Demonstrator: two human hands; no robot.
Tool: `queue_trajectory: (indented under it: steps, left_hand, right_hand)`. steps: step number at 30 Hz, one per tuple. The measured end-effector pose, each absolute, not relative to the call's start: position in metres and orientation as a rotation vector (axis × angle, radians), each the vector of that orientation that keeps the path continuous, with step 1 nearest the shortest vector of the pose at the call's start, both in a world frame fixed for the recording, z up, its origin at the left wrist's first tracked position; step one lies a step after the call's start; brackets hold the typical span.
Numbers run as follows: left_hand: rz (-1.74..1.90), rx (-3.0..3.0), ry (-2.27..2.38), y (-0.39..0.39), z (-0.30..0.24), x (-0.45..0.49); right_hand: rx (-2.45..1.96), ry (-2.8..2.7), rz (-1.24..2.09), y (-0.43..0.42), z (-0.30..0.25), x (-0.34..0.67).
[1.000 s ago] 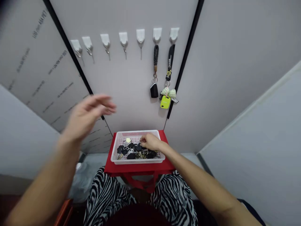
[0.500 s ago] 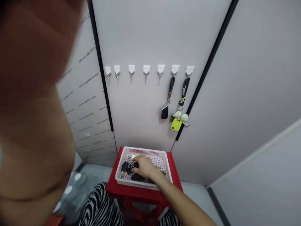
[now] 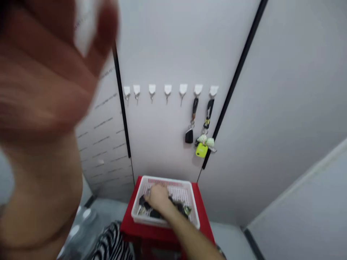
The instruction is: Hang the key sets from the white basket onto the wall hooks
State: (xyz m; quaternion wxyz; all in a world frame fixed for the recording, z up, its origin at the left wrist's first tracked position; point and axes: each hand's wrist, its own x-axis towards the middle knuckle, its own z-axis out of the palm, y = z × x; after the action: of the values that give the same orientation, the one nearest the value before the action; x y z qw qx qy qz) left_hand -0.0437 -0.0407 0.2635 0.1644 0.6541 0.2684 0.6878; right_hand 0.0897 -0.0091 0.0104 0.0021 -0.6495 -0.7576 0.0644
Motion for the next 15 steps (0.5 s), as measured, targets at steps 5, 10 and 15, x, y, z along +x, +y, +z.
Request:
queue_trajectory:
  steps: [5, 10, 15]
  left_hand:
    - [1.320, 1.446, 0.148, -0.018, 0.222, -0.027]
    - [1.130, 1.144, 0.834, 0.028, 0.095, -0.005]
    - [1.193, 1.303, 1.097, 0.020, 0.032, 0.001]
  right_hand:
    - [-2.112, -2.280, 0.246, -0.006, 0.016, 0.076]
    - [-2.015, -2.186, 0.411, -0.005, 0.009, 0.077]
    - [-1.672, -1.782, 0.760, 0.001, 0.003, 0.100]
